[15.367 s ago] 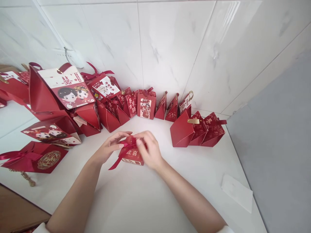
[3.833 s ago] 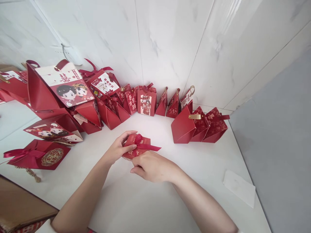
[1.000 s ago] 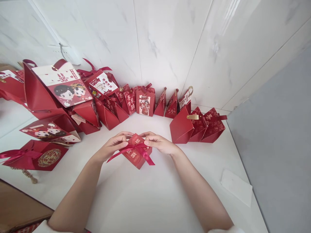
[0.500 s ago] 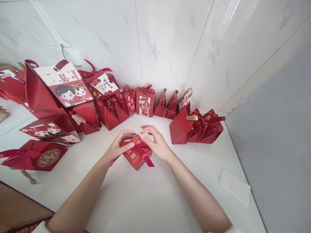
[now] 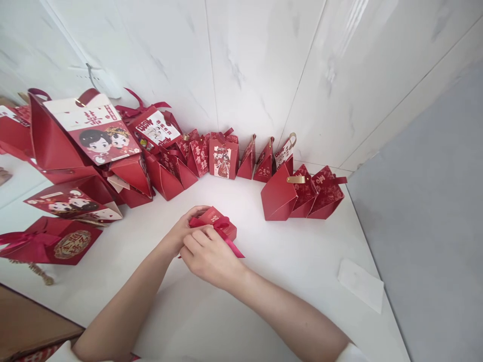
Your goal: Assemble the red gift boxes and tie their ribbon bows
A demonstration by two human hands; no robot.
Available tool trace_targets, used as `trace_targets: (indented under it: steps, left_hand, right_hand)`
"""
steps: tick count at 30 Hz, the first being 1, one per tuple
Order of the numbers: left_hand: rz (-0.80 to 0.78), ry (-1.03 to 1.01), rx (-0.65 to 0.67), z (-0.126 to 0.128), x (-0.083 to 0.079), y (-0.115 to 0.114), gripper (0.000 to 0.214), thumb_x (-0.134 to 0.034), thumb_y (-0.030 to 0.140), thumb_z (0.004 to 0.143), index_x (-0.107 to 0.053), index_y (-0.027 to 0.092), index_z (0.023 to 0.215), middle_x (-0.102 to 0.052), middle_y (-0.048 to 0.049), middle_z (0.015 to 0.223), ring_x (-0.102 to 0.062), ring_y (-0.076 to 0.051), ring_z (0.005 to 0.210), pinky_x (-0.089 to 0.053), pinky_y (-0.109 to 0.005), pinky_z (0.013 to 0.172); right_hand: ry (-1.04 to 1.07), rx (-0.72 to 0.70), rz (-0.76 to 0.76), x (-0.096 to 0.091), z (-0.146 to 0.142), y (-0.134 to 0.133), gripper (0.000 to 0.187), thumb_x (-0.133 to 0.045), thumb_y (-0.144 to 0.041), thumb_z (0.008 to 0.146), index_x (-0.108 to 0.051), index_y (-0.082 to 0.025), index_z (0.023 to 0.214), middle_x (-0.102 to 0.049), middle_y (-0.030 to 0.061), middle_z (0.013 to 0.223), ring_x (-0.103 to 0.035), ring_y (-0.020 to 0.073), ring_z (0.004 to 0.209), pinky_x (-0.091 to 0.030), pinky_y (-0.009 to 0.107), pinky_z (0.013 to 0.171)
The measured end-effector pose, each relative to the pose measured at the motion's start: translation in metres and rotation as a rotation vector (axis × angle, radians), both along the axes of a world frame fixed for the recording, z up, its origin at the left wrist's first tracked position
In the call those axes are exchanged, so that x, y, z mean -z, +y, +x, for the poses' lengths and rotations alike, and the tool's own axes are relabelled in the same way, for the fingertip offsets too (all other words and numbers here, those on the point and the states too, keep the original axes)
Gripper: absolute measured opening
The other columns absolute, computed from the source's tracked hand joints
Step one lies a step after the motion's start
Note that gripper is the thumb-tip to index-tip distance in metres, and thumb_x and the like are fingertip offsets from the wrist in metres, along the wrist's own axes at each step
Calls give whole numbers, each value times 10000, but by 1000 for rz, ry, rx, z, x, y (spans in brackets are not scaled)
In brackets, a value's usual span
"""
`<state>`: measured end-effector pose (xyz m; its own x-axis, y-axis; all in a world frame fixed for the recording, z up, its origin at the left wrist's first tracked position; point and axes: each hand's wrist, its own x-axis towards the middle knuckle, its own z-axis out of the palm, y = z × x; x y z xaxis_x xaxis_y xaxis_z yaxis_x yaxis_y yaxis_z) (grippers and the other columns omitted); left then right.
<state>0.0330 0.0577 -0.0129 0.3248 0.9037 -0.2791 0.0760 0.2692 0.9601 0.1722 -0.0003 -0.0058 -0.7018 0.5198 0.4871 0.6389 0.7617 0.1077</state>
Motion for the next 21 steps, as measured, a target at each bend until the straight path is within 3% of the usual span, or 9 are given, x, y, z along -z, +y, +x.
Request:
trace_targets:
  steps: [9,12,15,19,21]
  left_hand:
    - [125,34,46,-1,5,3,515,-790,332,696,-586,198,1150,-621,-77,1193,-618,-271,1087,-488,-407,967]
    - [166,44,73,-2,2,3,517,-786,338,707,-581,199,1161,-612,-84,1214,-592,-272,1136,-480,-397,977]
    - [195,56,93,-5,1,5,516,-792,356,702,-584,206,1150,-621,-82,1214,-606,-260,1106,-484,-394,960]
    - [306,72,59,-16,-1,10,504,-758,386,743,-558,212,1172,-672,-71,1040,-644,-223,951,-492,-396,907]
    - [351,66,69,-26,-4,13,468,-698,397,800,-539,224,1204,-670,-72,1028,-634,-221,976,-485,-393,911]
  right_hand:
    - [-38,-88,-58,-3,3,-3,200,-503,-87,922,-617,-150,770,-584,56,787,-519,202,787,-405,415,897]
    - [-15,-258,-271,-12,7,-4,230,-548,-202,942,-622,-166,727,-586,12,712,-514,164,708,-428,387,866]
    - [140,-380,-545,-34,25,-2,251,-567,-349,947,-654,-177,786,-637,8,761,-549,145,727,-459,311,786]
    - [440,-192,-752,-59,70,11,172,-602,-363,923,-661,-218,994,-666,41,968,-603,156,874,-486,297,804]
    - [484,-110,-852,-56,92,22,548,-759,-436,772,-559,-272,1255,-606,68,1225,-574,218,1102,-479,369,934]
